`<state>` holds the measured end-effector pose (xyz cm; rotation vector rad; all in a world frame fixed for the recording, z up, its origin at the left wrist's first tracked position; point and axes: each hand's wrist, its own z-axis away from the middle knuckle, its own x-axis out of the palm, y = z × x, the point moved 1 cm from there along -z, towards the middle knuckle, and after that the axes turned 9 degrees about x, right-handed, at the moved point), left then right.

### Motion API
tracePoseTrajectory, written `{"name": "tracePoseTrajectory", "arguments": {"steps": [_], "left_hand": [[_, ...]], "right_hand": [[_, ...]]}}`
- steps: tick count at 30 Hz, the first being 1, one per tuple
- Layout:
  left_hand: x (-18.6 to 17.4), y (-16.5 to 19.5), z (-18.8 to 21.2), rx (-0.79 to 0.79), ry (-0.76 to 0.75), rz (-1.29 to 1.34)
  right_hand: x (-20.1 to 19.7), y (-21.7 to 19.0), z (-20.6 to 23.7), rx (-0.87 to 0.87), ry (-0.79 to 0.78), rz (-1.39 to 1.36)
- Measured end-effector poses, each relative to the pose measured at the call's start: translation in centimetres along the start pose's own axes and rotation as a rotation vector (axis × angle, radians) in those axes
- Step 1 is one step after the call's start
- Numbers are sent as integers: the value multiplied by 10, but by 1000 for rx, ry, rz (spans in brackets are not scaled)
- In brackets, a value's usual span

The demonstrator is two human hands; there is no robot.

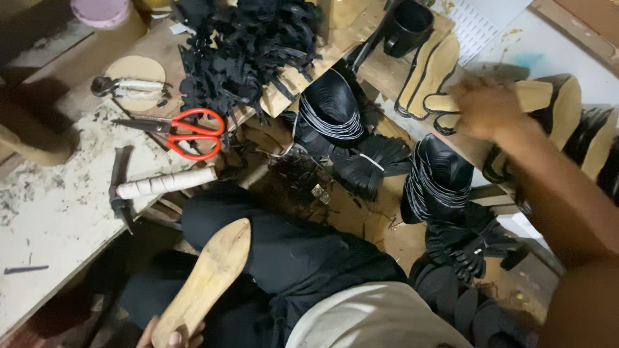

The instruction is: The person sits with a shoe upper fitted over a wooden last on their lap. They press and fold the upper, trim excess material with red-handled scissors, hammer the sole edge, apply adhesive, and press the sole into place along the shoe edge.

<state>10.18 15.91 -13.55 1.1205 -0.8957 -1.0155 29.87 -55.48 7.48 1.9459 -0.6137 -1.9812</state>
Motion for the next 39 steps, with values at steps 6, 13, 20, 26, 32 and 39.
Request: {"name": "tracePoseTrajectory", "arguments": {"steps": [6, 13, 20, 26, 32, 39], "left_hand": [[55, 79, 67, 227, 194, -113], [83, 126, 74, 209, 130, -231], [82, 82, 76, 244, 159, 125], [79, 71, 82, 251, 195, 180], [79, 85, 90, 357, 219, 61], [78, 99, 91, 353, 231, -46]], "right_hand": [[-11, 19, -15, 80, -385, 18], [-135, -118, 26, -622, 390, -671], [-185, -308, 74, -1183, 264, -1086], [-208, -398, 111, -1447, 207, -1122], [-217, -402, 115, -1461, 110, -1084], [-218, -405, 117, -1425, 95, -1052]]}}
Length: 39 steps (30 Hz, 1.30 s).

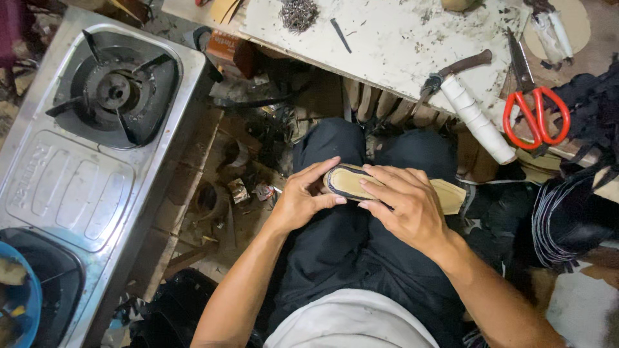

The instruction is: The person sits with a shoe upper fitted over a wooden last on their lap. They press and fold the upper, trim excess material with red-handled scissors, hammer the sole edge, apply adhesive, and press the sole into place along the shoe edge.

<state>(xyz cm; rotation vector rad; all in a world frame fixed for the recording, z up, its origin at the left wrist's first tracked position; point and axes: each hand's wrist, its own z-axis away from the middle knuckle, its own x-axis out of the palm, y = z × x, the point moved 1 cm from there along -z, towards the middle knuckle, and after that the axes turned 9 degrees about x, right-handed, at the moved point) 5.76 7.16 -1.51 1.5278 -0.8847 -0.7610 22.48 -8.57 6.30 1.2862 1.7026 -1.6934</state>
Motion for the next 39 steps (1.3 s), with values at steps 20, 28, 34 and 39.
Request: {"name": "tracePoseTrajectory", "arguments": {"steps": [20, 28, 34, 39], "left_hand": [[22, -8, 26, -178, 318, 353], [21, -8, 53, 45, 316, 377], [23, -9, 62, 27, 333, 413], [27, -15, 65, -58, 372, 515]], "right_hand": [[-31, 31, 67, 470, 429, -253], [17, 31, 102, 714, 350, -1139], [12, 20, 100, 692, 410, -1206], [2, 4, 92, 683, 473, -1115]]}}
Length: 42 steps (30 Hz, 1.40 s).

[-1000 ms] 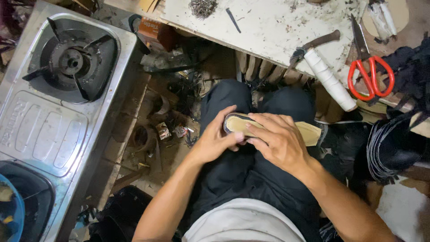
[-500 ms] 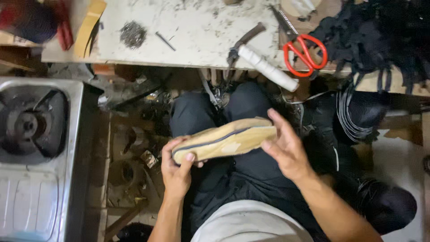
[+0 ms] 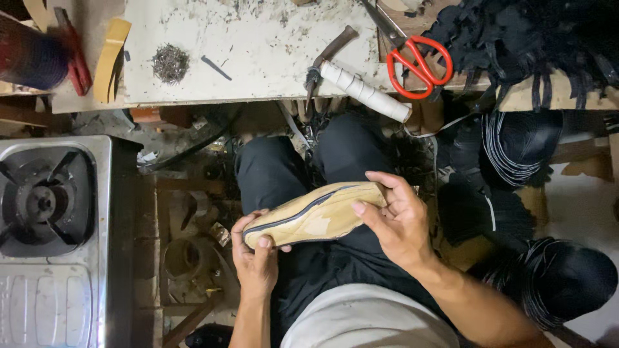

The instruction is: The person sits with a shoe upper fitted over a wooden last on their lap. They press and fold the upper, trim excess material with red-handled scissors, hammer the sole edge, apply adhesive, and press the sole into place along the shoe edge.

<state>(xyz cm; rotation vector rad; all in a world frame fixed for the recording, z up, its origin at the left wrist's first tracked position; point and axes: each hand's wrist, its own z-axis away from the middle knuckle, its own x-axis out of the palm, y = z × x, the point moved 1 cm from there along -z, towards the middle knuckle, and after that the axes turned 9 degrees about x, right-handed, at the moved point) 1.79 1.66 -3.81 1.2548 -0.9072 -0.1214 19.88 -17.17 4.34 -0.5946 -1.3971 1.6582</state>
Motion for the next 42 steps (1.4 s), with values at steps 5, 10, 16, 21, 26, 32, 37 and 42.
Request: {"name": "tracePoseTrajectory", "arguments": {"steps": [5, 10, 16, 21, 26, 32, 37, 42], "left_hand": [[-3, -4, -4, -28, -8, 75], [-7, -2, -7, -11, -38, 133], [-2, 1, -12, -5, -40, 66], [13, 7, -22, -10, -41, -77], [28, 10, -53, -131, -12, -323], [37, 9, -76, -185, 9, -291], [37, 8, -80, -215, 11, -286], [41, 5, -81, -228, 29, -276]], "right_hand": [[17, -25, 11, -146, 124, 363], [26, -39, 18, -262, 130, 448], [15, -20, 13, -154, 129, 352], [-12, 3, -22, 20, 31, 13], [-26, 0, -64, -99, 133, 642], [-1, -41, -75, -522, 79, 906], [24, -65, -105, -491, -66, 851], [66, -72, -147, -582, -213, 922]]}}
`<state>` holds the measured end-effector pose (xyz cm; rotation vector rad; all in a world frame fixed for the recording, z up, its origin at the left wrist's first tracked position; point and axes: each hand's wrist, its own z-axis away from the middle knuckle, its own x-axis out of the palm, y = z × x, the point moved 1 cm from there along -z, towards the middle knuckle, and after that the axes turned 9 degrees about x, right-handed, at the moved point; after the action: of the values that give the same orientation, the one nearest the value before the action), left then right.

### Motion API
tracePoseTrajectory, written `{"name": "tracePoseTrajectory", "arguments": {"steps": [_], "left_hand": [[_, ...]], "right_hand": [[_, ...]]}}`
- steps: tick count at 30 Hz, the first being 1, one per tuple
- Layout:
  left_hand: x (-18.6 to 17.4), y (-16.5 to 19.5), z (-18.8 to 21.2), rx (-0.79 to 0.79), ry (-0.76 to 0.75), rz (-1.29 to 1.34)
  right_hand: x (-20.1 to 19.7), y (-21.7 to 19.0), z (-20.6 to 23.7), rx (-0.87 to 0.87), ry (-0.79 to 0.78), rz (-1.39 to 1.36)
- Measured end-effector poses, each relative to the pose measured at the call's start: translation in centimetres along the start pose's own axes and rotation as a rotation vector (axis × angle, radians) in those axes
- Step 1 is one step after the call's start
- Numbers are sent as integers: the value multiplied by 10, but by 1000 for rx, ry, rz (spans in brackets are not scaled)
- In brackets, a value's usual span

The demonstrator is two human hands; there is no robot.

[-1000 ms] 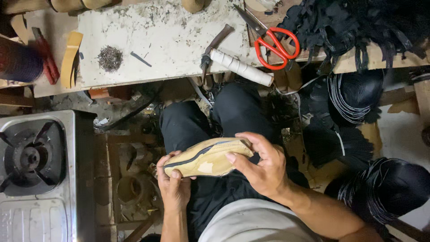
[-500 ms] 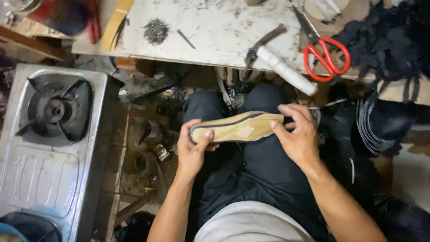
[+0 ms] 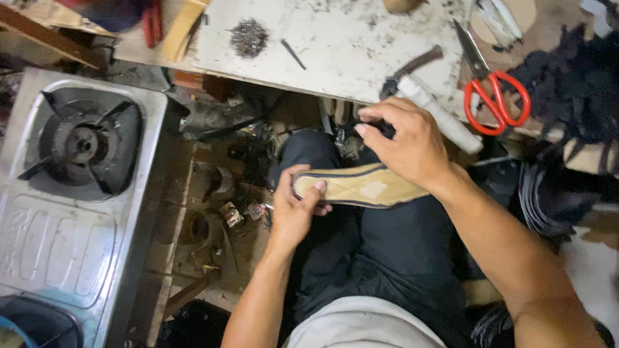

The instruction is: The person sits with a shoe upper fitted over a wooden last on their lap. They press and fold the upper, trim excess material with red-handled scissors, hammer the sole edge, apply adhesive, and press the sole into place along the shoe edge.

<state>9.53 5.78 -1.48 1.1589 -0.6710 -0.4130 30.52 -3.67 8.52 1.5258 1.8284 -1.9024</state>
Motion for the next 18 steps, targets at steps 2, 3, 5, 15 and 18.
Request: {"name": "tracePoseTrajectory", "arguments": {"steps": [2, 3, 5, 15, 18], "left_hand": [[2, 0, 1, -3, 0, -7], [3, 0, 2, -8, 6, -2], [3, 2, 2, -23, 11, 12], [7, 18, 3, -49, 22, 27], [8, 23, 3, -48, 11, 13]], "right_hand": [[17, 0, -25, -19, -45, -11], [26, 1, -38, -69, -34, 14], [45, 4, -64, -162, -8, 69], [115, 0, -168, -153, -19, 55], [123, -8, -186, -153, -38, 90]]}}
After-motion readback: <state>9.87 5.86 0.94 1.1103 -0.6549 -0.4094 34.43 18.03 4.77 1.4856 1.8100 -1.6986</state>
